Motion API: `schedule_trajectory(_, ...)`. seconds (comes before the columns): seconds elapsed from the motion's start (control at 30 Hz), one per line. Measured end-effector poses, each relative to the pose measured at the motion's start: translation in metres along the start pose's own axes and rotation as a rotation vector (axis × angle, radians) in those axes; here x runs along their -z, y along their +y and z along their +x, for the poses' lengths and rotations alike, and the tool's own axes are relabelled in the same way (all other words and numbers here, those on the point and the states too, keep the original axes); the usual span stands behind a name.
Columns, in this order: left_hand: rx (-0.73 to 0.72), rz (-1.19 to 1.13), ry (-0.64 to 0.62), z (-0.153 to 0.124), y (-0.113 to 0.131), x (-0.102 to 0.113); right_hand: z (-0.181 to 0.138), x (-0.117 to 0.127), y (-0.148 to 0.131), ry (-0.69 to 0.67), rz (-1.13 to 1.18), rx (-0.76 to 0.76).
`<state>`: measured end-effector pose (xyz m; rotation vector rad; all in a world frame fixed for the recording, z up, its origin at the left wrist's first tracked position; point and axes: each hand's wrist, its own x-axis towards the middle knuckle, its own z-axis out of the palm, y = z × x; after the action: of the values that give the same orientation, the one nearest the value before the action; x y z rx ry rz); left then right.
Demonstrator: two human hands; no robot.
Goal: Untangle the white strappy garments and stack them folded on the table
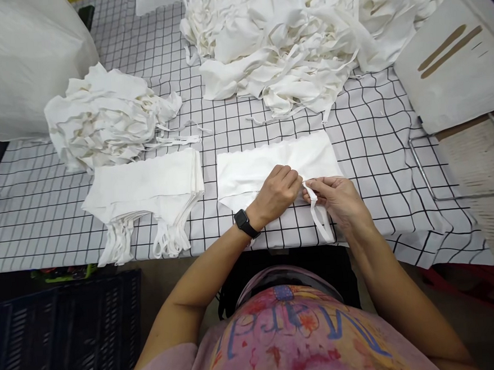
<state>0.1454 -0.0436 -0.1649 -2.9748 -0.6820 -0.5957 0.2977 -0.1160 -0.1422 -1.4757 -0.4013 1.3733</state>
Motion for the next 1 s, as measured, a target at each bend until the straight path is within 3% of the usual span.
schedule_trajectory(0.33,-0.009,-0.023,0.065,0.000,0.003,-0.006,-0.001,0.004,-0.010,-0.080,-0.010,-0.124)
schedule_trajectory(0.6,-0.011,0.006,-0.006,0.004,0.008,0.000,-0.011,0.006,-0.005,-0.017,-0.015,-0.113)
schedule_trajectory(0.7,0.000,0.020,-0.077,0.005,0.013,0.002,-0.016,0.008,-0.005,0.023,-0.167,-0.064)
schedule_trajectory(0.83,0.052,-0.024,-0.157,0.001,0.020,0.011,-0.026,0.022,-0.009,0.037,-0.538,0.047)
schedule_trajectory(0.93,0.117,-0.133,-0.102,-0.014,0.017,0.022,-0.036,0.040,-0.013,0.004,-0.814,0.173)
schedule_trajectory(1.0,0.247,-0.193,-0.023,-0.028,0.007,0.028,-0.040,0.051,-0.017,0.049,-0.942,0.274)
